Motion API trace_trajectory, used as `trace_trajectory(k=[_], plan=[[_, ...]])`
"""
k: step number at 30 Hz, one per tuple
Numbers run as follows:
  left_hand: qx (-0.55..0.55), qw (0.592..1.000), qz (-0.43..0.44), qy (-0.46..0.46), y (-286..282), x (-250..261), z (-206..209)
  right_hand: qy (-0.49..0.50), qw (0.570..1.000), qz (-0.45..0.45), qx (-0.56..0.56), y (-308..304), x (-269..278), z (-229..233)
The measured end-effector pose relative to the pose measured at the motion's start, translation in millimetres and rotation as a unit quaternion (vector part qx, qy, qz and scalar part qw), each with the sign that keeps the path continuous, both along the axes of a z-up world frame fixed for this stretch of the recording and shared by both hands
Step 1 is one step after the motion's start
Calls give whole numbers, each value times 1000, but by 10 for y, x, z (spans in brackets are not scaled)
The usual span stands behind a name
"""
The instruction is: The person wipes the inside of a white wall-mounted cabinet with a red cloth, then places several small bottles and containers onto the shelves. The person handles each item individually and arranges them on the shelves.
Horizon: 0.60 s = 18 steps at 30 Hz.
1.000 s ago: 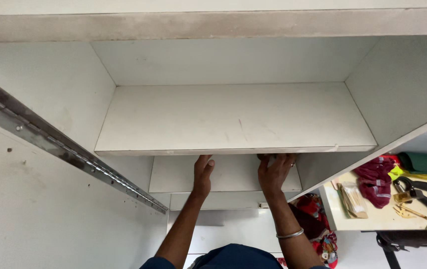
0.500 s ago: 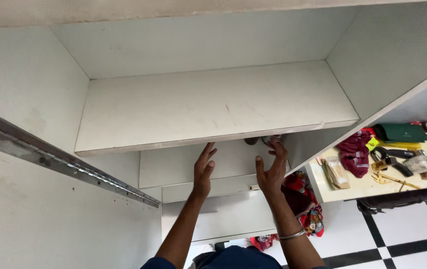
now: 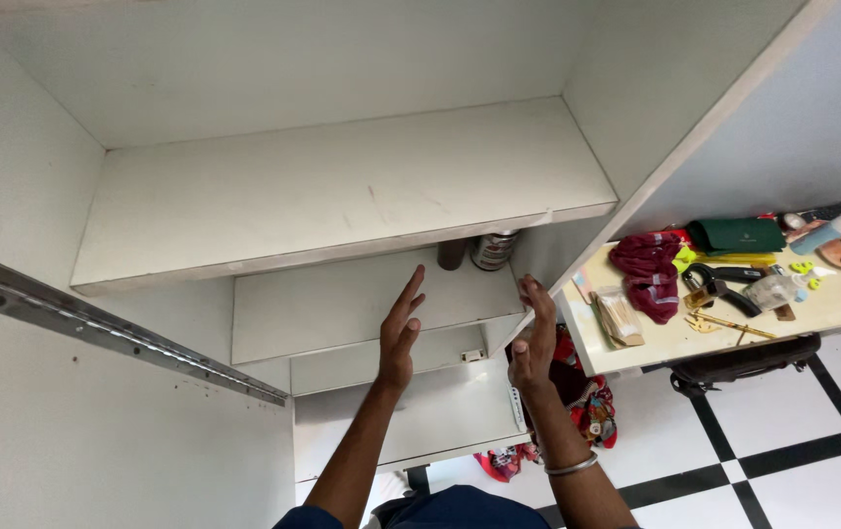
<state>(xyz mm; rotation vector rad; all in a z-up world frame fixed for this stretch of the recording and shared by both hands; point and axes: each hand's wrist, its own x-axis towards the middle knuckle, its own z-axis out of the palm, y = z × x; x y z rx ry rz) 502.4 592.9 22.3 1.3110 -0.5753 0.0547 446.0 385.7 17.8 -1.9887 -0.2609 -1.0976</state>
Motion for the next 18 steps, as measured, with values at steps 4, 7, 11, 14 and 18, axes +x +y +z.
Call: trace_trajectory(k=[4, 7, 11, 14, 18], plan=[[-9, 1000, 2, 4, -306, -198, -13, 13, 1000, -15, -12, -296, -237, 12], [-10, 1000, -6, 5, -575, -394, -60, 24, 999, -24, -25, -563, -436, 18], [-2, 1000, -8, 6, -931, -683, -99, 38, 999, -21, -12, -919, -736, 34], [-4, 1000, -12, 4, -1200, -875, -125, 44, 998, -42, -21, -1184, -962, 26], [-3, 1000, -24, 11, -1545, -1128, -159, 48, 998, -42, -29, -1551, -1268, -4]])
